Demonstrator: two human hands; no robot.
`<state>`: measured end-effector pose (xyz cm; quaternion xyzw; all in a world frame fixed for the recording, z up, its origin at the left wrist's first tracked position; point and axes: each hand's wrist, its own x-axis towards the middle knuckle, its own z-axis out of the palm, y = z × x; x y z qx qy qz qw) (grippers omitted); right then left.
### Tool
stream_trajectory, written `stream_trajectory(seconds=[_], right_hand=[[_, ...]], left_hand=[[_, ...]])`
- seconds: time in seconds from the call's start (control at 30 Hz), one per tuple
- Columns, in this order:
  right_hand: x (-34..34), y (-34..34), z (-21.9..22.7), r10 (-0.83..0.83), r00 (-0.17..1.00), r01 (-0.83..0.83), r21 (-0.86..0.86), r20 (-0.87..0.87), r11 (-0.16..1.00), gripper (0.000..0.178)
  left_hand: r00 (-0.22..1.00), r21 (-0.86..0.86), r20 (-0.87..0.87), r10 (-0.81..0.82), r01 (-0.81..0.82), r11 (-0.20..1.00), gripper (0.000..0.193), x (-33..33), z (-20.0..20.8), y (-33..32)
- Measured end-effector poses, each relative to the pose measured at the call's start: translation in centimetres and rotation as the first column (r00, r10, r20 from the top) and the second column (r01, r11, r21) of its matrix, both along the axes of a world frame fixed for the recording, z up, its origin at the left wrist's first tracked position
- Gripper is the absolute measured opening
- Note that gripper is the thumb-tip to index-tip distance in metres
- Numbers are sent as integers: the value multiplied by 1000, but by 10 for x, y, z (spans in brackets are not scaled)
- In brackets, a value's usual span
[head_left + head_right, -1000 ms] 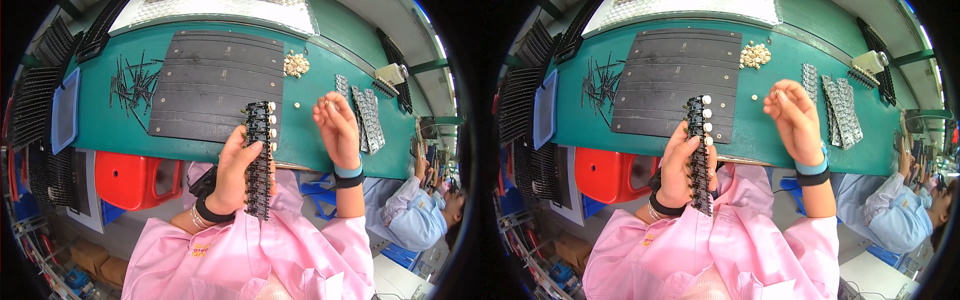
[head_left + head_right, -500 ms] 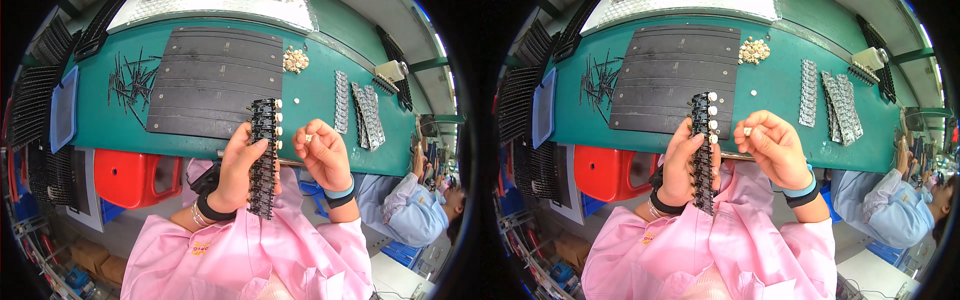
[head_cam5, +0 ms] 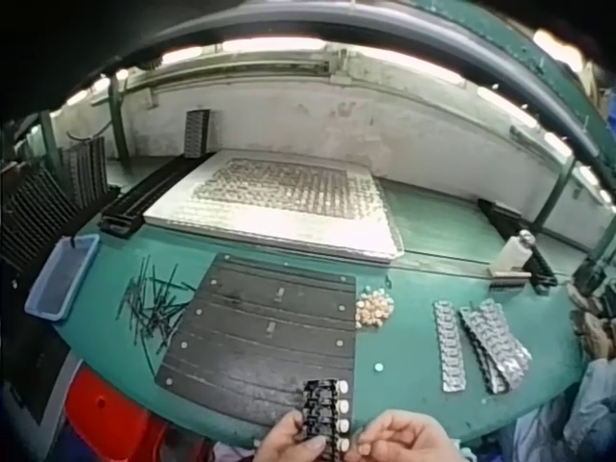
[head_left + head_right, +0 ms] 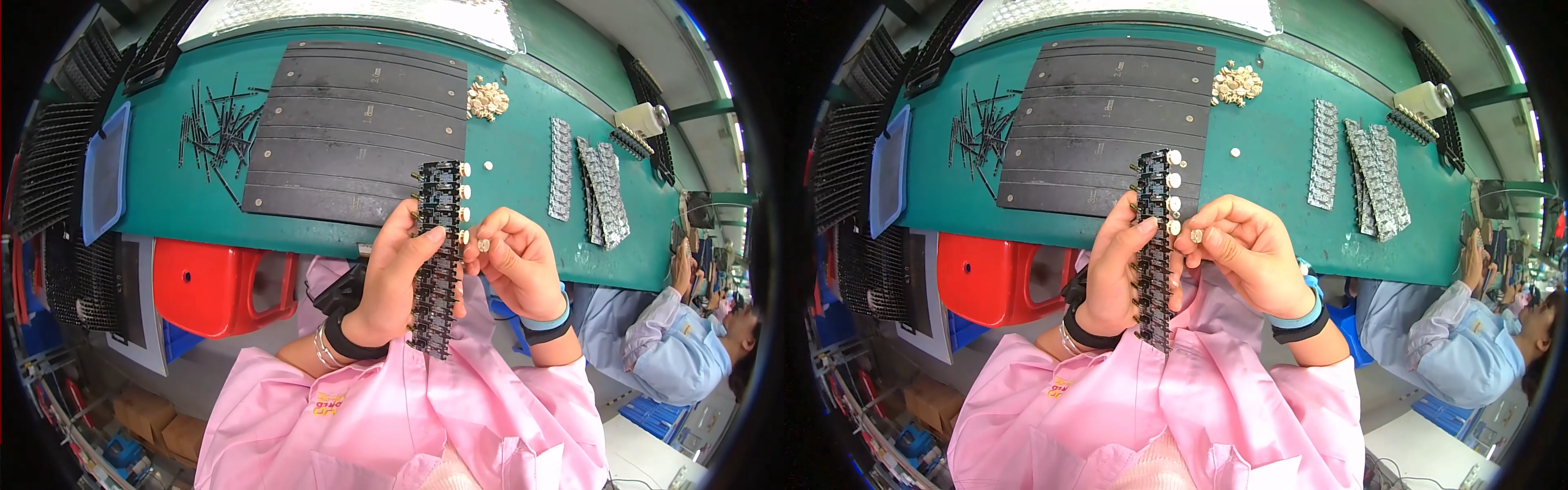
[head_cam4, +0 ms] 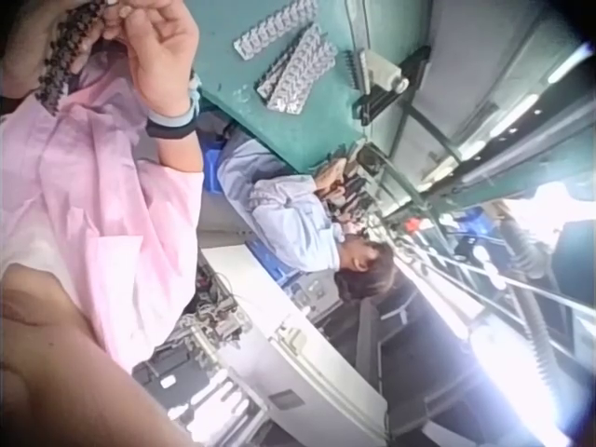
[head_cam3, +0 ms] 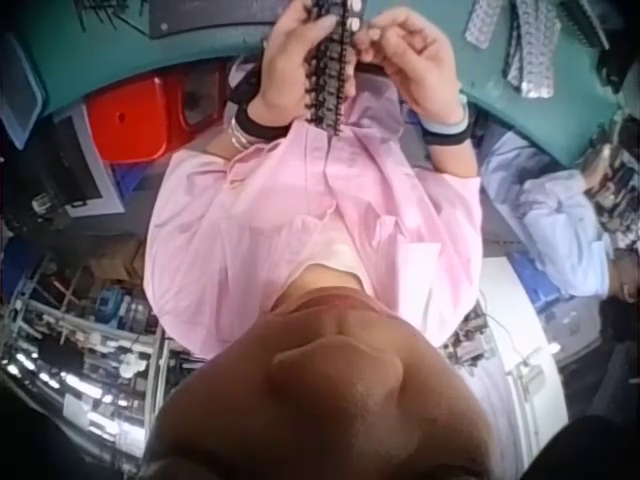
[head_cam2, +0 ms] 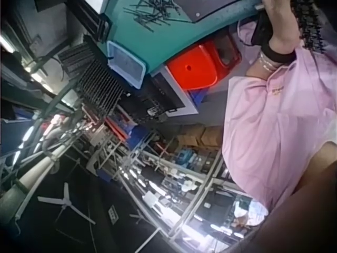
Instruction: The person picks up small white components and presses them one by one into a circuit board strip. After filling the strip, the person places it onto a rack and picks up a new strip to repeat the process.
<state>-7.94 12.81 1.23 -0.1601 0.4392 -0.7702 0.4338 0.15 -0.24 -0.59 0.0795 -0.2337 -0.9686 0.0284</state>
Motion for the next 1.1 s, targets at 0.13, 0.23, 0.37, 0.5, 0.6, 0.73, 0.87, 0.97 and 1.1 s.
stream_trajectory(seconds=[0.13, 0.23, 0.37, 0.5, 0.6, 0.73, 0.87, 0.97, 1.1], right_hand=[[6, -2, -9, -45, 999, 45, -37, 8, 998, 14], [8, -2, -8, -69, 998, 68, -16, -10, 998, 14], [11, -1, 0, -100, 993, 104, 64, -65, 993, 17], [11, 1, -2, -124, 988, 129, 41, -93, 991, 22], [10, 3, -3, -94, 989, 90, -39, -114, 995, 26], [11, 2, 0, -149, 980, 155, 38, -136, 987, 30], [11, 1, -1, -142, 982, 138, -46, -126, 989, 32], [11, 1, -1, -166, 975, 163, -31, -146, 986, 32], [10, 2, -2, -159, 958, 149, -60, -240, 987, 30]], left_hand=[[999, 16, -25, -34, 34, 999, 18, 0, -1, 0], [1000, -14, -3, -5, 5, 1000, 19, -1, -2, 0], [999, -38, 45, 23, -21, 999, 19, -1, -1, 0], [999, -37, 47, 11, -10, 999, 20, 0, -1, 0], [999, -38, 50, 6, -4, 999, 20, 0, 0, 1], [999, -37, 40, -14, 15, 999, 19, 1, 1, 1], [999, -40, 39, -17, 19, 999, 18, 1, 3, 2], [999, -47, 39, -18, 20, 999, 18, 1, 3, 3], [999, -70, 29, -15, 17, 997, 18, 1, 3, 3]])
